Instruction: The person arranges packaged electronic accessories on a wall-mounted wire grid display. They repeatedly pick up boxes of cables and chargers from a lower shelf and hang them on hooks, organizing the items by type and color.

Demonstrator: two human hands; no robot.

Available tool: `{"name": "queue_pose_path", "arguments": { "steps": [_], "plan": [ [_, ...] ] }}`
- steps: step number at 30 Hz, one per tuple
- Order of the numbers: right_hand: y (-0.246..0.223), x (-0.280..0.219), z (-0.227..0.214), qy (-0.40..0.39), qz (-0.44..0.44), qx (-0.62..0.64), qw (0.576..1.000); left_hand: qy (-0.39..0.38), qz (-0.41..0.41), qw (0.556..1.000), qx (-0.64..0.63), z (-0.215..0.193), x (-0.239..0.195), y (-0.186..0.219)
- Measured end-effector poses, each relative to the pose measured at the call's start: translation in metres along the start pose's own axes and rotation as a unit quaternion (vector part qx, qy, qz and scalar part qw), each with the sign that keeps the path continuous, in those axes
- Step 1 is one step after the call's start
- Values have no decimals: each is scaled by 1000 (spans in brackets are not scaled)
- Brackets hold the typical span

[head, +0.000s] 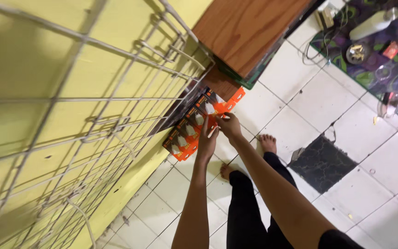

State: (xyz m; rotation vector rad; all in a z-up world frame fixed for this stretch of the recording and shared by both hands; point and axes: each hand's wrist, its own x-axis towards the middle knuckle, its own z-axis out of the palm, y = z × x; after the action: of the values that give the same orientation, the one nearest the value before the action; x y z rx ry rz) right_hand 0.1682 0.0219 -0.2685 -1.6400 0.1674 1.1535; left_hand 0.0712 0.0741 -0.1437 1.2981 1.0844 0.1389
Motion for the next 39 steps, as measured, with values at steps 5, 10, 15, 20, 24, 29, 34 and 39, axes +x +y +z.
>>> {"name": "queue_pose_path", "arguments": {
  "steps": [5, 10, 15, 20, 24, 29, 34, 39],
  "plan": [
    [-5, 1, 9, 69, 17, -68, 995, 9, -69, 994, 80, -4, 4, -1],
    [-20, -7, 18, 131, 44, -58, 989, 9, -48, 995, 84, -2, 8, -10],
    [-26, -12, 33, 187, 38, -36, 981, 6, -35, 993, 111, -6, 6, -18],
    [-21, -20, 34, 244, 18, -83, 966, -21, -35, 995, 96, -8, 5, -18],
    [-32, -23, 32, 233, 6, -70, 970, -34, -24, 994, 104, -12, 6, -23],
    [-66, -71, 0, 215, -162, -18, 963, 55, 14, 996, 70, -9, -28, -25],
    [-137, -206, -80, 85, -291, -144, 942, 121, 175, 973, 84, -1, -121, 49],
    [-201, -320, -117, -160, -227, -90, 956, 34, 213, 975, 57, 9, -230, 134]
  ]
}}
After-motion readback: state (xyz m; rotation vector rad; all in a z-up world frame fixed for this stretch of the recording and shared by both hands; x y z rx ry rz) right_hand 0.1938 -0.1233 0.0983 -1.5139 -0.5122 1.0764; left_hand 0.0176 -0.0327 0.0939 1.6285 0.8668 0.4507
